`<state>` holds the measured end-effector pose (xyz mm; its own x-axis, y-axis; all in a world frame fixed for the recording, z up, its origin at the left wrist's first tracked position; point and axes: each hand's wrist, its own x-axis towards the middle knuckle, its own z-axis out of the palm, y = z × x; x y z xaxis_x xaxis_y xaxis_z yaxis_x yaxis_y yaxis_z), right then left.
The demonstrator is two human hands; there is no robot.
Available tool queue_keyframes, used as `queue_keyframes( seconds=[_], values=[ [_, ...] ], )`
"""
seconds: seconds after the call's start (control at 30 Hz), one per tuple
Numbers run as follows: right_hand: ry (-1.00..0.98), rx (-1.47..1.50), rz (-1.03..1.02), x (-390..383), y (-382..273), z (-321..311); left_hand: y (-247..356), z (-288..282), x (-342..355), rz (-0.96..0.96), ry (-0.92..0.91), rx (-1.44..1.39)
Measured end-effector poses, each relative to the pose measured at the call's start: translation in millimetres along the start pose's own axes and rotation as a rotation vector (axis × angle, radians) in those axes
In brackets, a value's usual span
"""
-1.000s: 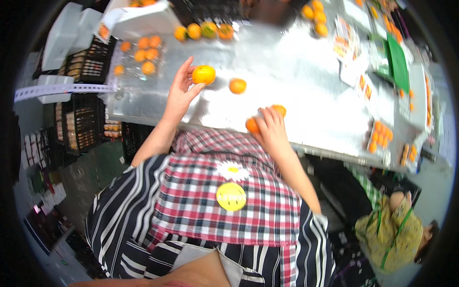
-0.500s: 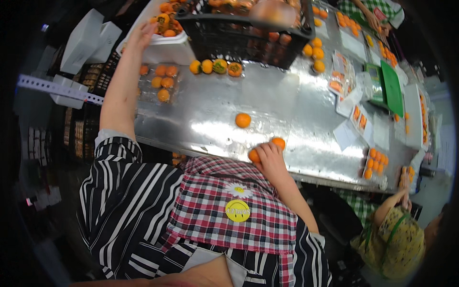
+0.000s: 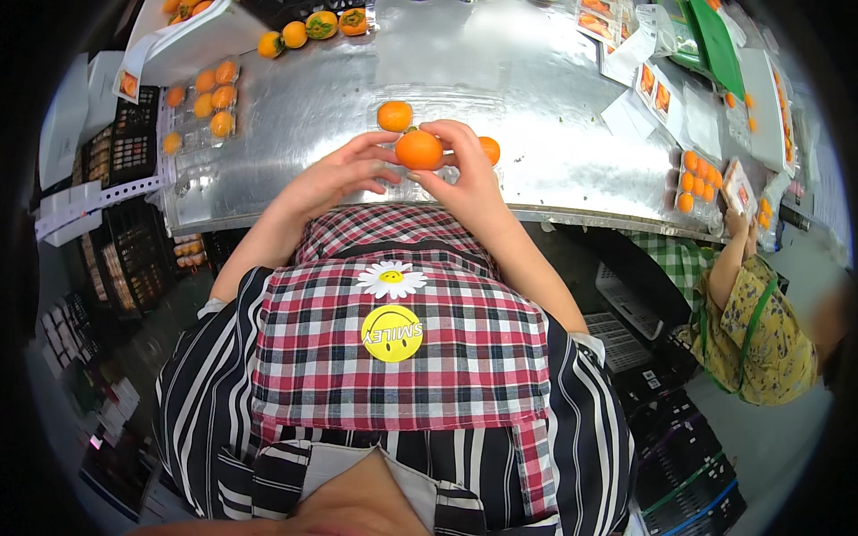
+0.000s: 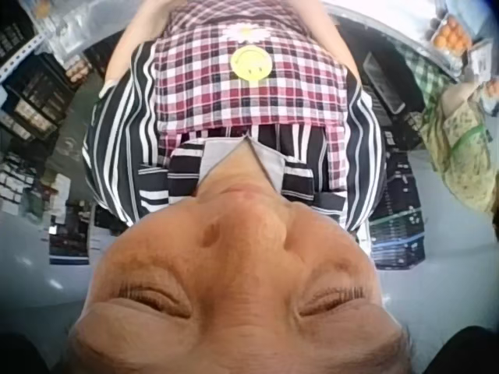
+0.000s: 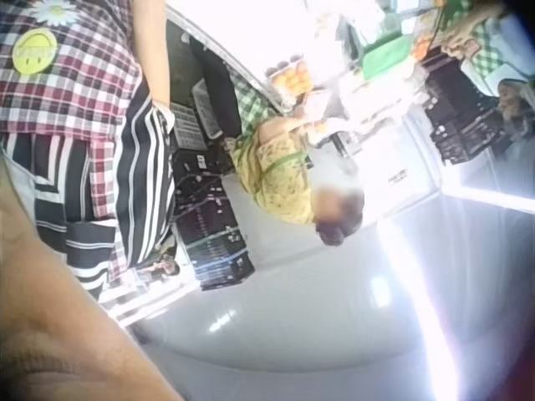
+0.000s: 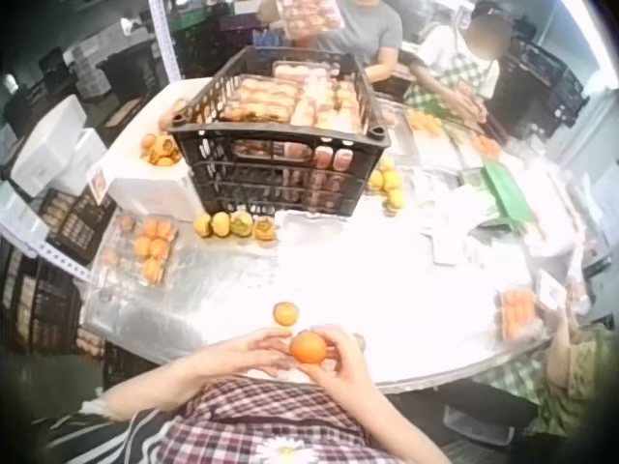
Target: The person unpacks plastic containers of persimmons, removes the fruit, and places them into new plastic trays. They then arrange the fruit in the trays and place the filled trays into a black crate. The process is repeated with multiple containers.
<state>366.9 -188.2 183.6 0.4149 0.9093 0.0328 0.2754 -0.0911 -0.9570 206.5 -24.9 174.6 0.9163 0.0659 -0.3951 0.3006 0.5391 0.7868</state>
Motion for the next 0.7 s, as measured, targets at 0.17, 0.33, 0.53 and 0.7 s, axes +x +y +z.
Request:
queue_keyframes(
  seconds=[0.17,0.33,0.53,0.7],
  values=[
    [-0.027,-0.195,-0.192,6.7,-13.9,12.4,-15.5,14.9,9.0,0.186,0.035,-0.116],
    [-0.020,-0.225,-0.136,4.3,-14.9,4.7,-27.4,-13.7,9.1,0.117,-0.121,-0.497],
    [0.133,-0.254,-0.068,-9.0,13.5,-31.1,-8.4,-49.8,-6.0,0.261,-0.038,-0.808],
    [0.174,-0.356,0.017,-25.0,20.5,-49.7,98.2,-158.3,-30.7,0.706,0.202,-0.548]
  ],
)
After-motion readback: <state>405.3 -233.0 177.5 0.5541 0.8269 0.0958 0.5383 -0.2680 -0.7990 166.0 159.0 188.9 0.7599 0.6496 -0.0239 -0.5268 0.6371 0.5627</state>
